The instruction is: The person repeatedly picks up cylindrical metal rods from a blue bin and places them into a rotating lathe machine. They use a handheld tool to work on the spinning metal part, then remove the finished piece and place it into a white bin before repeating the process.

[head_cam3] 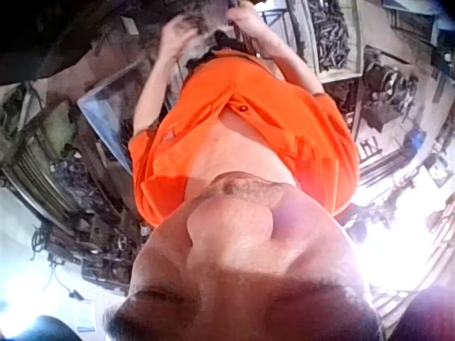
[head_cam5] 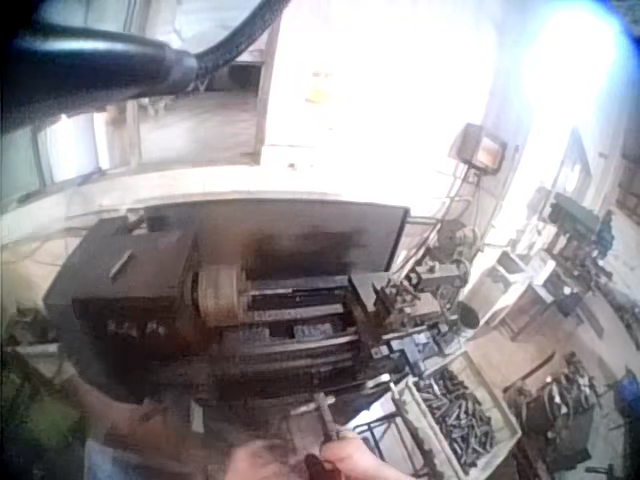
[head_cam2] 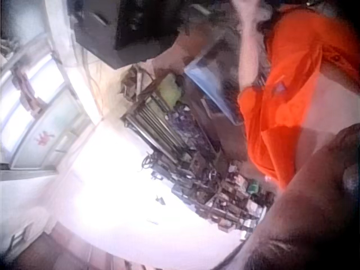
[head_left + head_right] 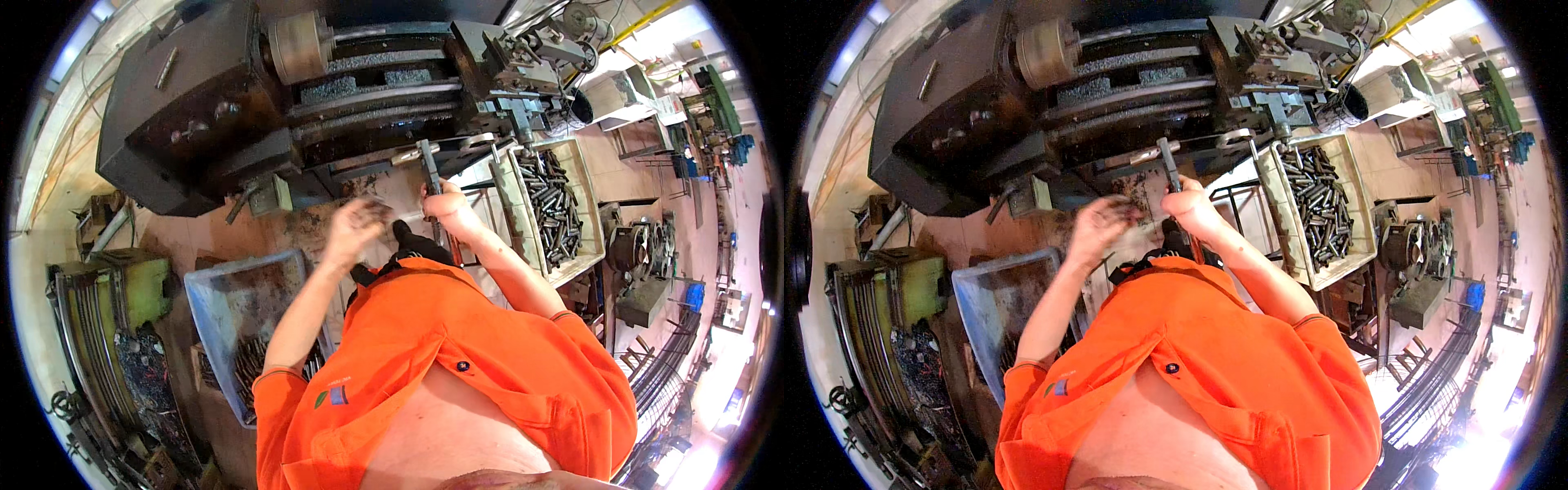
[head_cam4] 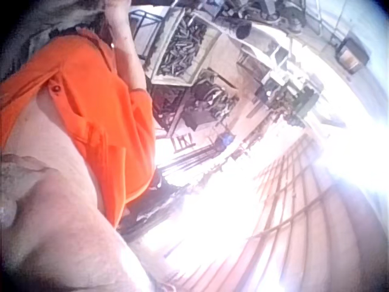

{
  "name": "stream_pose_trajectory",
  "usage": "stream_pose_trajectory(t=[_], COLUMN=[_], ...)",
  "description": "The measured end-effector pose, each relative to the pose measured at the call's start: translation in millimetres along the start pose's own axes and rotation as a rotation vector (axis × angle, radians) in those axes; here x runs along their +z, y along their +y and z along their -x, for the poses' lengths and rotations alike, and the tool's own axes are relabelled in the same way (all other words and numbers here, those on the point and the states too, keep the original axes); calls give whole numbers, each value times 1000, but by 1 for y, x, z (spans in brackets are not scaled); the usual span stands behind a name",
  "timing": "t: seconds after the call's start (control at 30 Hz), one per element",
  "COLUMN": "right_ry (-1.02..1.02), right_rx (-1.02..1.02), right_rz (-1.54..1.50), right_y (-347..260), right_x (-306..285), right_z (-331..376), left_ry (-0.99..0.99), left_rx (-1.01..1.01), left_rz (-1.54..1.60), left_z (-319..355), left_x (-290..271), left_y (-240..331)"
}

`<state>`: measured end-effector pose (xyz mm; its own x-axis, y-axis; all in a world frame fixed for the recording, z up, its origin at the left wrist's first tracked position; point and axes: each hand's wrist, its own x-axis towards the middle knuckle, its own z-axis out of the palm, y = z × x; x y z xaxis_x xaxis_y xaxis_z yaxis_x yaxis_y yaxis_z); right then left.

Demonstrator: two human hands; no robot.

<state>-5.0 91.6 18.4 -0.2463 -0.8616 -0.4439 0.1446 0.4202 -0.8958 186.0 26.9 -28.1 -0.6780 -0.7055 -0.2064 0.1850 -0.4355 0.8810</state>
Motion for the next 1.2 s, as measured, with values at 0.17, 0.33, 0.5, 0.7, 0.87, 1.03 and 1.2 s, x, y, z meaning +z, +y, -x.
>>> stream_pose_trajectory(t=[0.17, 0.33, 0.5, 0.7, 0.87, 1.03, 1.2], right_ry=[41, 76, 116, 11, 32, 29, 23], right_rx=[-149, -179, -196, -161, -287, -234, -135], right_rz=[-149, -255, -89, -71, 100, 140, 113], right_y=[-32, -35, -65, -103, -100, -103, -113], right_x=[-9, -23, -37, -49, -54, -43, -15], right_z=[-50, -118, -160, -177, -202, -208, -207], left_ry=[-192, -217, -119, -11, -38, -21, 3], left_rx=[-83, -84, -176, -115, -164, -65, -81], left_rz=[-168, -70, 76, 41, 16, 45, 22], left_z=[-34, -102, -160, -190, -203, -203, -192], left_x=[48, 57, 75, 83, 77, 70, 52], left_y=[-6, -6, 31, 45, 53, 48, 55])
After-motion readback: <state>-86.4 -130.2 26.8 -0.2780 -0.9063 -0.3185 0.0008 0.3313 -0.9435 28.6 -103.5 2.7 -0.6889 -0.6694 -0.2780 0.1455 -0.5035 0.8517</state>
